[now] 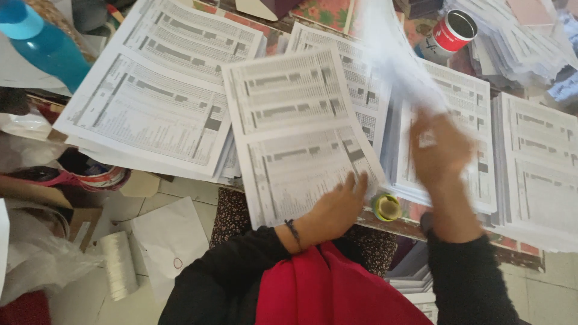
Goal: The person sorts through a large stack of printed documents on a table. They repeatedly pick up sheets, flip through them, and place them into a separate pile on the right side of the workspace.
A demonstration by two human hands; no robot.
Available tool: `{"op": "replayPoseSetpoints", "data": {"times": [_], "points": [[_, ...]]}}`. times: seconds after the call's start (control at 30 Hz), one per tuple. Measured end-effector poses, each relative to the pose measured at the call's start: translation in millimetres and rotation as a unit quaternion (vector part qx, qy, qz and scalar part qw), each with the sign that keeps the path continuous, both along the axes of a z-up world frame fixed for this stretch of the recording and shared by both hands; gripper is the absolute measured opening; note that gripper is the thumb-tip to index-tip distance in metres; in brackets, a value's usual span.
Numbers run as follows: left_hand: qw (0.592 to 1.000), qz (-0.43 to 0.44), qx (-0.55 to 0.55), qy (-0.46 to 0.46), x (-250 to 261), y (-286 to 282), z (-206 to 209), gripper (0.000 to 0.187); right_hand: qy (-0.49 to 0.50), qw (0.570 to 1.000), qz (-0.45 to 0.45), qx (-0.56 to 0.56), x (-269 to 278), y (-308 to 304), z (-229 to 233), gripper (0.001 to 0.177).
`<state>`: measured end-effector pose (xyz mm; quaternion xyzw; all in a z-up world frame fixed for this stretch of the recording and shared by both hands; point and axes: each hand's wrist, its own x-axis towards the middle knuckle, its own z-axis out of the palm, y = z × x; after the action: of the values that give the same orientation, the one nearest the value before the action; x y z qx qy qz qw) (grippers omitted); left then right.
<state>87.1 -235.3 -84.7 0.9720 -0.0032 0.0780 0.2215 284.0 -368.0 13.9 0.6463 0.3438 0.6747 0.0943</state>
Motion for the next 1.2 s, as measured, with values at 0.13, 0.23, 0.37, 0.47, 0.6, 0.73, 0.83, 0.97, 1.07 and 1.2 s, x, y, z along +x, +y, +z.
{"op": "replayPoseSetpoints", "data": {"times": [0.13, 0.23, 0.37, 0.47, 0.6, 0.73, 0.83, 0.97, 1.07, 1.2], "points": [[0.991, -0.079, -0.109, 0.029, -27, 43, -58, 0.036, 0.359, 0.892, 0.186, -0.205, -59, 21, -86, 0.011], [0.961, 0.111, -0.252, 0.028, -86, 120, -51, 0.019, 0.419, 0.810, 0.380, -0.156, -103, 27, -115, 0.006], [0.806, 0.354, -0.474, -0.028, -148, 188, -57, 0.029, 0.486, 0.738, 0.439, -0.165, -139, 33, -123, 0.007], [0.693, 0.283, -0.661, 0.048, -142, 181, -58, 0.043, 0.500, 0.727, 0.453, -0.129, -148, 42, -117, 0.007], [0.669, 0.283, -0.687, 0.025, -109, 150, -64, 0.037, 0.489, 0.751, 0.434, -0.096, -160, 57, -134, 0.010], [0.756, 0.294, -0.583, -0.043, -94, 132, -58, 0.023, 0.490, 0.762, 0.420, -0.060, -172, 63, -138, 0.018], [0.767, 0.295, -0.566, -0.061, -98, 127, -69, 0.017, 0.505, 0.739, 0.445, -0.034, -179, 65, -137, 0.026], [0.597, 0.319, -0.736, -0.019, -108, 140, -64, 0.019, 0.496, 0.703, 0.506, -0.057, -210, 75, -129, 0.031], [0.633, 0.297, -0.715, -0.016, -91, 155, -20, 0.023, 0.493, 0.697, 0.514, -0.087, -229, 92, -126, 0.032], [0.739, 0.284, -0.611, -0.015, -99, 158, -39, 0.029, 0.605, 0.621, 0.491, -0.086, -220, 83, -112, 0.043]]}}
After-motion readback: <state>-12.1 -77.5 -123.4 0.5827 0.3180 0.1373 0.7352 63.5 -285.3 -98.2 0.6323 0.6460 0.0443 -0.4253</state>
